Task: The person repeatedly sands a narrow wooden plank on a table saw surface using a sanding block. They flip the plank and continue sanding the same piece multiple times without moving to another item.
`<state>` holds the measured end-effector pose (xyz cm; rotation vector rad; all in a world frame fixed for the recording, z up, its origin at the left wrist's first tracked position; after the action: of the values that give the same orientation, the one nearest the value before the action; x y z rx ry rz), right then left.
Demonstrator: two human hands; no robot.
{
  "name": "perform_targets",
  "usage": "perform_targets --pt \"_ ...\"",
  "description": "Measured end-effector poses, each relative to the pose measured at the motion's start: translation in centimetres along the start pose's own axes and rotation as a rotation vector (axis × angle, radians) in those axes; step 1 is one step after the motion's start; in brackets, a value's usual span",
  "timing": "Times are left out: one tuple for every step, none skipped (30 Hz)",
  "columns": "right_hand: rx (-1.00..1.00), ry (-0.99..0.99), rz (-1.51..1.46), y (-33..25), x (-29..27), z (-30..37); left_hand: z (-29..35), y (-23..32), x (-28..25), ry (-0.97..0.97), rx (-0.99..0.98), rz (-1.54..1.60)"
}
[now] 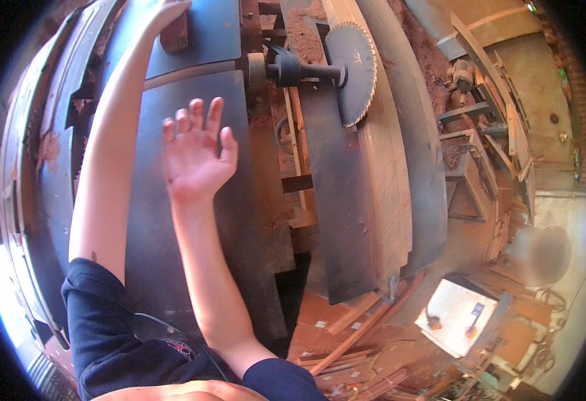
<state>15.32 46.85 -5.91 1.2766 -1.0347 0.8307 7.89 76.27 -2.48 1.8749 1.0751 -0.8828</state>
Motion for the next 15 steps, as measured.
perform_targets --pt "-0.019 0.016 0.004 -0.3 0.0 0.0 0.4 -0.5 0.0 -0.003 0.005 -0.002" --pt "-0.040 0.033 0.014 -0.7 0.0 -0.1 1.1 -1.4 -0.2 -0.009 0.004 -0.002" --pt "-0.076 0.055 0.043 -1.2 -0.4 -0.5 2.1 -1.4 -0.4 -0.022 0.002 0.020" --pt "-0.074 0.048 0.027 -1.2 0.7 -0.2 2.2 -3.2 -1.3 0.001 0.007 0.007" --pt "-0.087 0.038 0.023 -1.6 1.0 -0.2 2.6 -3.4 -2.3 0.009 0.010 0.042" --pt "-0.091 0.034 0.019 -1.7 1.1 -0.2 4.1 -4.1 -3.1 0.012 -0.007 0.100" --pt "-0.172 0.023 0.047 -4.2 1.2 -0.6 5.1 -0.3 -1.7 -0.015 0.034 0.221" --pt "-0.110 0.027 0.074 -1.6 1.0 -0.5 8.0 -4.0 -4.6 0.031 -0.025 0.258" --pt "-0.113 0.018 0.094 -1.8 1.0 -0.8 10.2 -2.8 -5.9 0.005 -0.044 0.297" --pt "-0.177 0.007 0.122 -4.3 1.3 -1.3 11.7 1.4 -5.6 -0.059 -0.027 0.369" --pt "-0.177 0.005 0.143 -4.2 1.2 -1.4 13.9 2.0 -7.1 -0.066 -0.011 0.403" --pt "-0.170 0.012 0.161 -3.9 0.9 -1.4 16.4 2.3 -8.8 -0.076 -0.003 0.429" --pt "-0.172 0.002 0.160 -4.3 0.7 -1.3 18.8 3.5 -10.3 -0.114 -0.017 0.461" --pt "-0.190 0.021 0.135 -4.8 0.5 -1.1 21.0 4.9 -11.7 -0.150 -0.033 0.495" --pt "-0.177 0.026 0.134 -4.4 0.5 -0.9 23.3 4.9 -13.0 -0.133 -0.055 0.466"
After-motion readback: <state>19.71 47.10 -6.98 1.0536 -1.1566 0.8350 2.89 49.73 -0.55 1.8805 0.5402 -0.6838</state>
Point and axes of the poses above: each hand's wrist, its own z-axis away from the middle knuckle, its own x-axis out of the palm, y = z × x, the point moved 9 cm from there along -z, towards the middle knuckle, and after that the axes turned 1 degree about -z, right-handed, at the moved point
